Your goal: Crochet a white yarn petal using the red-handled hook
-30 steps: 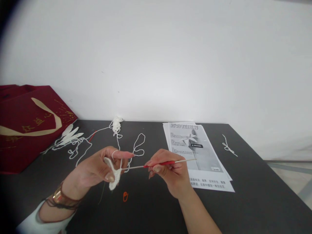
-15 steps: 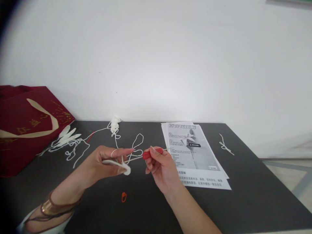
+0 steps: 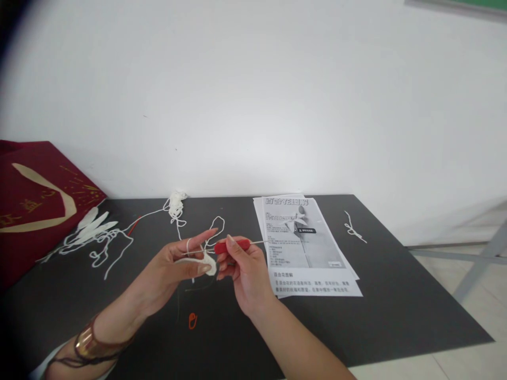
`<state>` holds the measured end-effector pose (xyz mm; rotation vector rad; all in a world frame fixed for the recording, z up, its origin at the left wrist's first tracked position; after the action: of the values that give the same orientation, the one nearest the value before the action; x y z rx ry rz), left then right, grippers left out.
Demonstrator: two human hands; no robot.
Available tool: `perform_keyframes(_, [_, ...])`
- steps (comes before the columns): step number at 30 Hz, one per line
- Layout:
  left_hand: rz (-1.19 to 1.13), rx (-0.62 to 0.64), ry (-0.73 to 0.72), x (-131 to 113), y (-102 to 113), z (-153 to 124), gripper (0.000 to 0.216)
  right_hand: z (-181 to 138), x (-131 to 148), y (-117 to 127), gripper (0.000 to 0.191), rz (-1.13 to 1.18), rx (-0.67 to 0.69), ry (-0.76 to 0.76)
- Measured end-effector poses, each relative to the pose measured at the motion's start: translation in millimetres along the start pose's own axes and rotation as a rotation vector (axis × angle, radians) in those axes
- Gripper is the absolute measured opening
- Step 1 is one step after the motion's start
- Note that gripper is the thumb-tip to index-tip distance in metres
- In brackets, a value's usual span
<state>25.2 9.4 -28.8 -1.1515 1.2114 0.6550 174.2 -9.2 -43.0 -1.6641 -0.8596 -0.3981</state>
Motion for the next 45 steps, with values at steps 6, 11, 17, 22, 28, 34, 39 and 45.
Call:
perform_keyframes(6, [-0.001, -0.014, 0.006, -3, -2, -1, 0.057, 3, 0, 2, 0.023, 0.033, 0.010, -0.038])
perform_keyframes(11, [0.080, -0.032, -0.013, -5, -2, -4, 0.061, 3, 0, 1, 0.023, 0.046, 0.008, -0.076])
perform_keyframes(17, [0.121, -0.063, -0.052, -7, 1, -5, 0.062, -1, 5, -1, 0.022, -0.014, -0.031, -0.002])
perform_keyframes(22, [0.048, -0.034, -0.023, -7, 0, -5, 0.064, -2, 7, -1, 0.021, -0.031, -0.036, -0.002])
perform_keyframes(28, [0.178, -0.054, -0.078, -8, -2, -7, 0.063, -2, 8, -1, 0.021, -0.039, -0.038, 0.001])
perform_keyframes(34, [0.376, -0.109, -0.169, -11, -4, -9, 0.059, -5, 11, -2, 0.022, -0.106, -0.068, 0.085])
perform_keyframes(39, [0.433, -0.127, -0.193, -10, -3, -8, 0.057, -5, 11, 0, 0.021, -0.203, -0.083, 0.160])
perform_keyframes(45, [0.373, -0.161, -0.152, -10, -4, -4, 0.064, -21, 13, -2, 0.012, -0.715, -0.139, 0.520])
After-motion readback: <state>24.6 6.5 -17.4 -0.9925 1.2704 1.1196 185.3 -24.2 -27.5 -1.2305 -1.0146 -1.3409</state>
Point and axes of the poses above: each hand's wrist, its own z-axis towards the middle knuckle, its own y-axis out of the back of the hand, x = y × z, the point moved 2 cm from there along z, towards the middle knuckle, and after that the axes turned 10 degrees about -y, right-handed, at the moved point
